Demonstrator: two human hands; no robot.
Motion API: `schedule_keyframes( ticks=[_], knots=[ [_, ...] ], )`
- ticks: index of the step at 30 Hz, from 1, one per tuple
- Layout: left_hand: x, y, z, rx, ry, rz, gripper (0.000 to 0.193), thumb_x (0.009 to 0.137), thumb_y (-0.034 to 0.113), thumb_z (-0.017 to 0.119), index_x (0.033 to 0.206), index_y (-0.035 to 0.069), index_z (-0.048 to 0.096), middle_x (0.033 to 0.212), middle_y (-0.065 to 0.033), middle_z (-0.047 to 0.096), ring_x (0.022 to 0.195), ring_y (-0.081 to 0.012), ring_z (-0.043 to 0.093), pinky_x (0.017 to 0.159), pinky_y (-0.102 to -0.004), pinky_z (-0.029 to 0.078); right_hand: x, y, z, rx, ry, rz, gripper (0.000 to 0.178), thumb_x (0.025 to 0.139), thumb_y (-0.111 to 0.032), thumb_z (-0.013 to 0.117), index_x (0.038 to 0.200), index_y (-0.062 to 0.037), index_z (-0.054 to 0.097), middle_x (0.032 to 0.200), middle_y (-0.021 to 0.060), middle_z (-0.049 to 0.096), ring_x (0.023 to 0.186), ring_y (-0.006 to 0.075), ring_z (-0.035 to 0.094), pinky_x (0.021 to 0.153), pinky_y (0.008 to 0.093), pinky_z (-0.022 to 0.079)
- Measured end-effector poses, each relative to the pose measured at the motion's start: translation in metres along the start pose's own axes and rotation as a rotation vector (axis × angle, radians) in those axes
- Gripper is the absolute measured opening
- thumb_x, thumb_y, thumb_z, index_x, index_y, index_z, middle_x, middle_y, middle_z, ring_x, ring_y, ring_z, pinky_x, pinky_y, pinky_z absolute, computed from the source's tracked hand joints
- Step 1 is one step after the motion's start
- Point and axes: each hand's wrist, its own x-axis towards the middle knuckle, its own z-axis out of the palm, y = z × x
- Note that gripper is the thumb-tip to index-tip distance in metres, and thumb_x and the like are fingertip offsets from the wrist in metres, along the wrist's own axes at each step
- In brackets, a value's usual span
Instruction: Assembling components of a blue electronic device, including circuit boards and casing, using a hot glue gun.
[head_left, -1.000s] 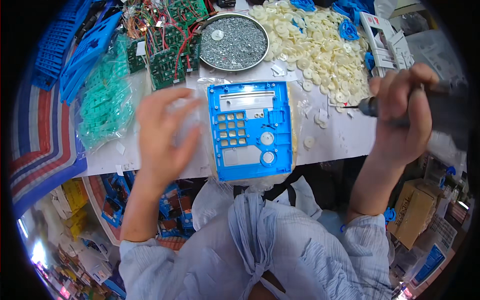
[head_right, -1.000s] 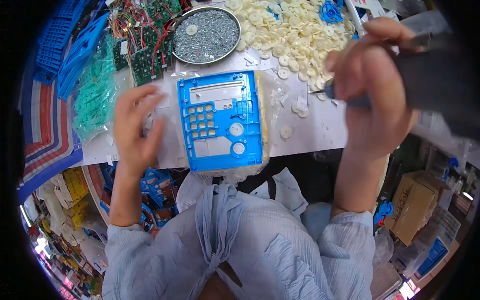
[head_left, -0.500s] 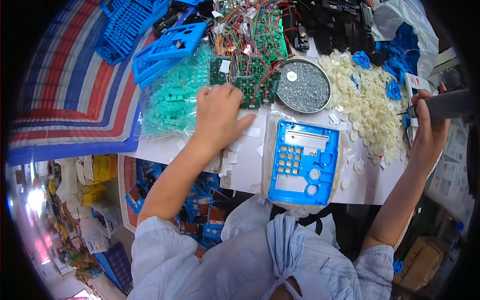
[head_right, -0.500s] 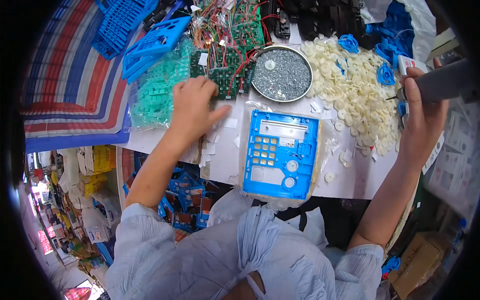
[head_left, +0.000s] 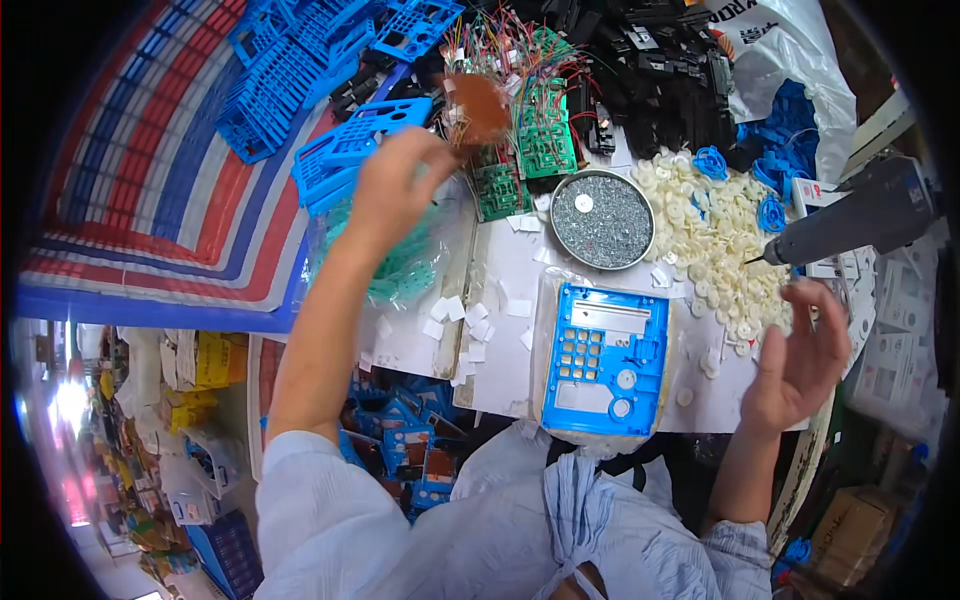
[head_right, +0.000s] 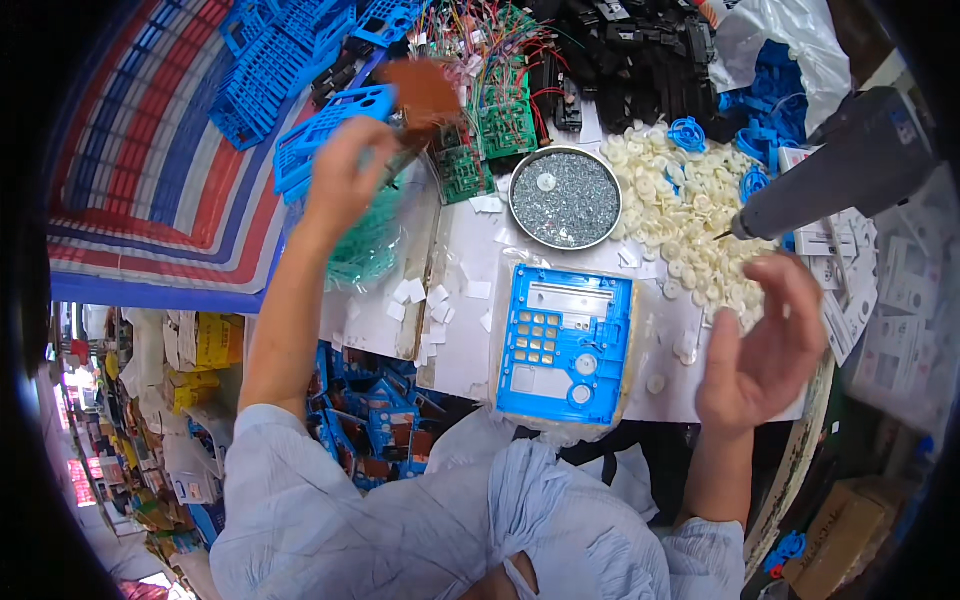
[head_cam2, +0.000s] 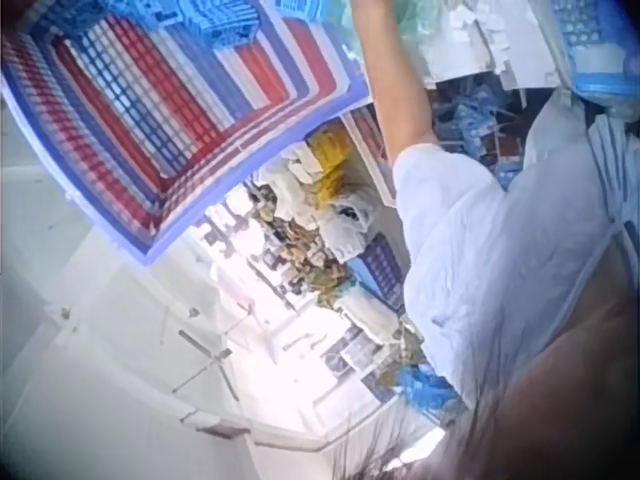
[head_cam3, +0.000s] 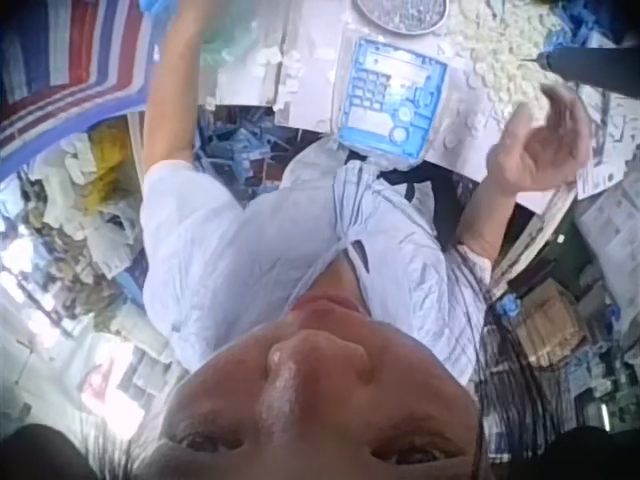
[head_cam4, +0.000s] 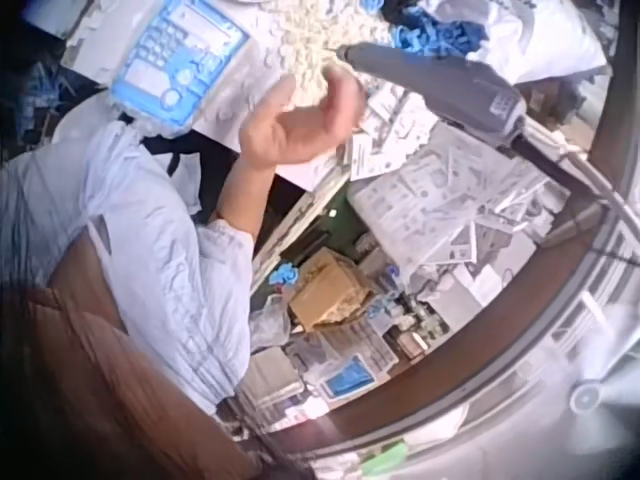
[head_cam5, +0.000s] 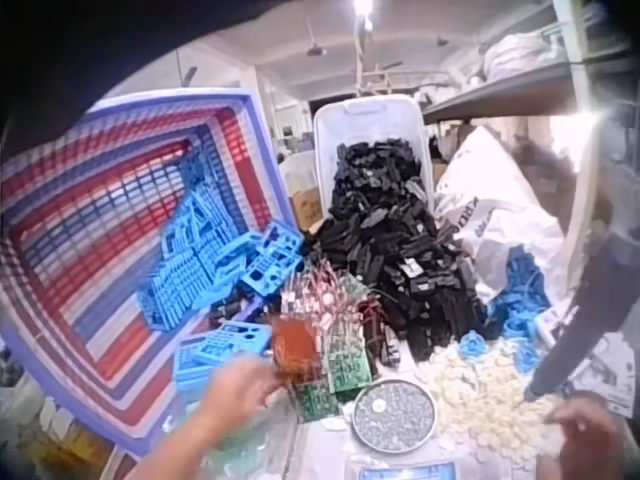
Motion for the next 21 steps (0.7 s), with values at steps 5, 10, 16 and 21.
schedule_keyframes(
  ticks=[5, 10, 16, 21],
  knots=[
    [0.008, 0.011, -0.008, 0.248, 0.042, 0.275, 0.015, 0.085, -0.001, 0.071, 0.097, 0.005, 0.066, 0.087, -0.0115, 0.067, 0.081, -0.0314, 0.065, 0.076, -0.0395, 0.051, 0.002, -0.013, 0.012, -0.01, -0.153, 0.009, 0.045, 0.082, 0.009, 0.062, 0.126, 0.0063, 0.054, 0.108, 0.0188, 0.064, 0.106, 0.0306, 0.057, 0.096, 0.0412, 0.045],
    [0.0, 0.022, -0.016, 0.151, 0.228, 0.266, 0.013, 0.087, -0.002, 0.071, 0.098, 0.003, 0.065, 0.088, -0.0115, 0.068, 0.081, -0.0289, 0.066, 0.074, -0.0368, 0.052, 0.01, -0.019, 0.023, -0.123, -0.294, -0.085, 0.036, 0.077, 0.011, 0.066, 0.113, 0.0038, 0.063, 0.093, 0.0151, 0.068, 0.09, 0.0307, 0.061, 0.084, 0.0403, 0.049],
    [-0.022, -0.005, -0.041, -0.39, 0.646, -0.385, 0.01, 0.099, 0.011, 0.067, 0.099, 0.001, 0.064, 0.093, -0.0054, 0.067, 0.084, -0.015, 0.064, 0.073, -0.0328, 0.052, 0.006, -0.028, 0.044, 0.007, -0.365, -0.01, 0.03, 0.074, 0.013, 0.069, 0.102, 0.0016, 0.068, 0.086, 0.0132, 0.068, 0.073, 0.0286, 0.064, 0.066, 0.0366, 0.049],
    [-0.035, -0.013, -0.057, -0.893, 0.733, -0.679, 0.016, 0.103, 0.019, 0.061, 0.105, 0.003, 0.063, 0.102, -0.0059, 0.067, 0.09, -0.0144, 0.064, 0.082, -0.0328, 0.052, 0.007, -0.026, 0.069, 0.04, -0.463, 0.082, 0.026, 0.075, 0.008, 0.071, 0.099, -0.001, 0.07, 0.082, 0.0121, 0.068, 0.07, 0.0277, 0.063, 0.063, 0.036, 0.049]
  ],
)
